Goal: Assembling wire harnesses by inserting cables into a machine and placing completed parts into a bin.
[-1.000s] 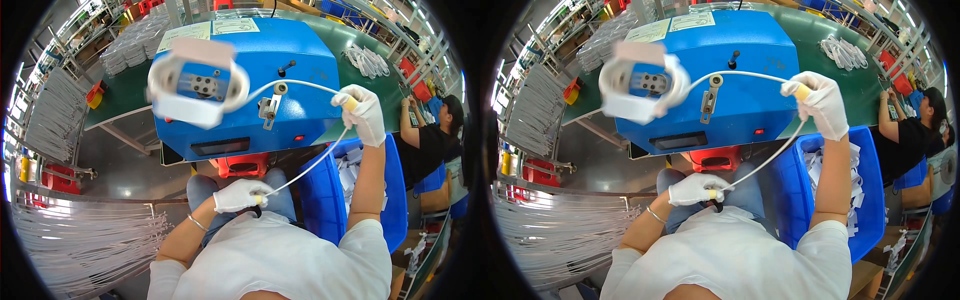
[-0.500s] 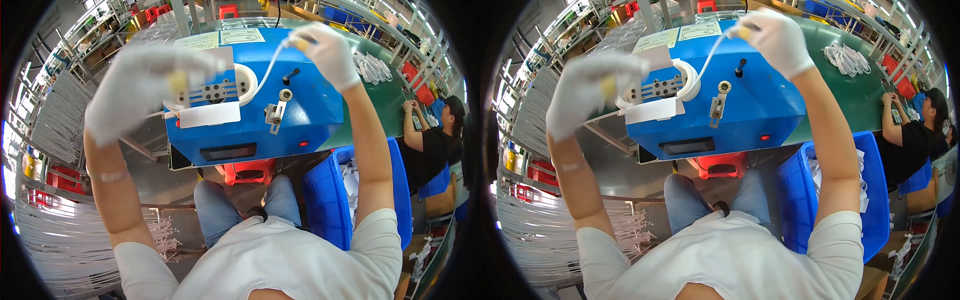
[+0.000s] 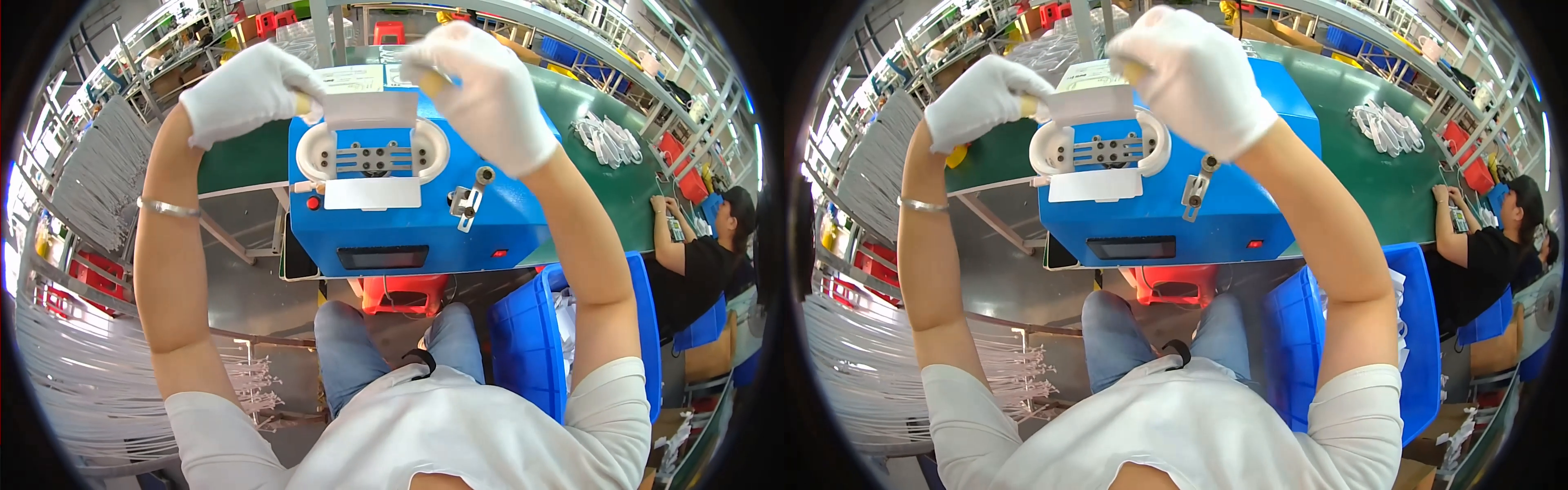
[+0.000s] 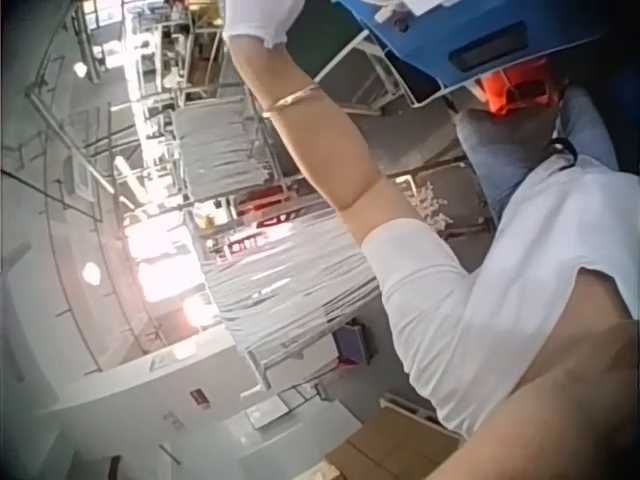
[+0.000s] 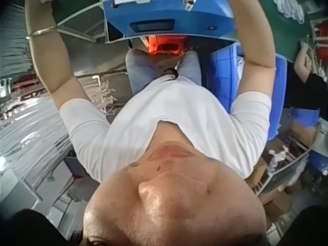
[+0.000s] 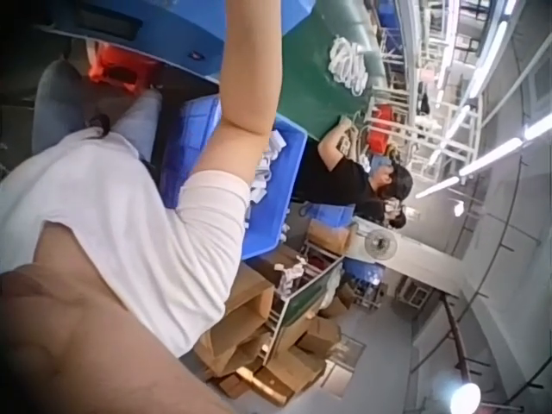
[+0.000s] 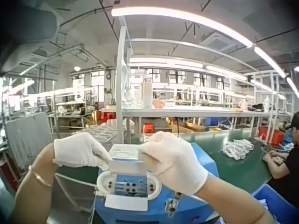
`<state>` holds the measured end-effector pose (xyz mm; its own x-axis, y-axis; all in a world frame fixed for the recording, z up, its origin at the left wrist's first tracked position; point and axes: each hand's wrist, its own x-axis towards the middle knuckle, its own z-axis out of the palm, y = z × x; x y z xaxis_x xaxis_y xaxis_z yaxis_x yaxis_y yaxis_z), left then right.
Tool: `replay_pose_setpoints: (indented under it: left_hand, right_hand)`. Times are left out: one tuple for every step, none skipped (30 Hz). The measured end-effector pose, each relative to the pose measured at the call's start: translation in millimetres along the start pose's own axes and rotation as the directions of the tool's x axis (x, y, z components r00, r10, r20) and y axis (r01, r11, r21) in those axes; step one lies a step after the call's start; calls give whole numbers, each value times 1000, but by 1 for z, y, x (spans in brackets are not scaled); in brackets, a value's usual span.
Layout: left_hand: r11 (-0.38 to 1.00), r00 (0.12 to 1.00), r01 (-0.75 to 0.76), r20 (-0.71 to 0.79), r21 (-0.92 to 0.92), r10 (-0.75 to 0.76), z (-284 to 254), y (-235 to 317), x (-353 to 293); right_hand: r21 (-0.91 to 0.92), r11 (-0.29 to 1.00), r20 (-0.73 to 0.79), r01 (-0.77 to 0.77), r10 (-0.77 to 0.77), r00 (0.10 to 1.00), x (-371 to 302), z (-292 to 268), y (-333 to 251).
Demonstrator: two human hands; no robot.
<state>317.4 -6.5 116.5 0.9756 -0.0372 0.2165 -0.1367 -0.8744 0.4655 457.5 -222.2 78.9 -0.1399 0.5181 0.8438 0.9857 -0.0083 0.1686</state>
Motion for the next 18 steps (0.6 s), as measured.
replay_pose_setpoints:
  left_hand:
    - [1000, 998, -1, -68, 22, 2, 4, -1, -9]
    - [1000, 997, 14, -71, 19, -12, 4, -2, -14]
    - [997, 997, 16, -74, 78, -11, 6, -3, -19]
    - [991, 997, 9, -72, 137, 1, 8, -4, -19]
    - [967, 993, -32, -106, 253, 61, 12, -5, -20]
    - [968, 993, -29, -105, 250, 56, 16, -5, -22]
    - [960, 985, -72, -133, 271, 111, 18, -5, -26]
    - [949, 973, -114, -158, 294, 166, 22, -4, -29]
    - [949, 974, -110, -160, 295, 163, 28, -1, -31]
    - [923, 959, -41, -244, 382, 144, 38, 1, -30]
    - [887, 935, 38, -329, 460, 130, 47, 5, -30]
    - [913, 927, 52, -360, 405, 106, 56, 11, -28]
    - [913, 927, 56, -360, 403, 102, 61, 8, -26]
    - [890, 875, -64, -403, 451, 267, 68, 2, -24]
    - [846, 795, -177, -434, 503, 424, 73, -3, -22]
    - [842, 768, -199, -454, 502, 452, 75, -4, -21]
    - [843, 768, -197, -455, 501, 450, 76, -4, -20]
    - [844, 765, -197, -460, 498, 451, 76, -5, -20]
  right_hand:
    - [-114, 989, 61, 93, -87, 994, -2, -9, -14]
    - [-100, 990, 63, 97, -91, 994, -4, -8, -25]
    - [-185, 977, 172, 103, -71, 983, -5, -6, -34]
    - [-278, 953, 277, 117, -37, 960, -6, -4, -37]
    - [-252, 959, 270, 128, -58, 961, -10, 3, -34]
    - [-248, 960, 273, 129, -58, 960, -11, 4, -35]
    - [-234, 968, 318, 87, -8, 948, -10, 4, -36]
    - [-223, 974, 363, 44, 41, 931, -10, 5, -36]
    - [-220, 974, 362, 46, 37, 931, -9, 7, -37]
    - [-241, 970, 355, 31, 59, 933, -11, 12, -36]
    - [-260, 966, 346, 17, 77, 935, -11, 14, -35]
    - [-261, 965, 348, 15, 80, 934, -10, 14, -35]
    - [-274, 961, 420, -39, 155, 894, -6, 12, -35]
    - [-291, 953, 487, -90, 228, 843, -2, 10, -35]
    - [-287, 954, 490, -88, 225, 842, 3, 9, -33]
    - [-158, 931, 563, -330, 359, 744, 7, 5, -28]
    - [-47, 827, 648, -560, 452, 613, 10, 3, -22]
    - [127, 753, 669, -646, 416, 616, 6, 8, -11]
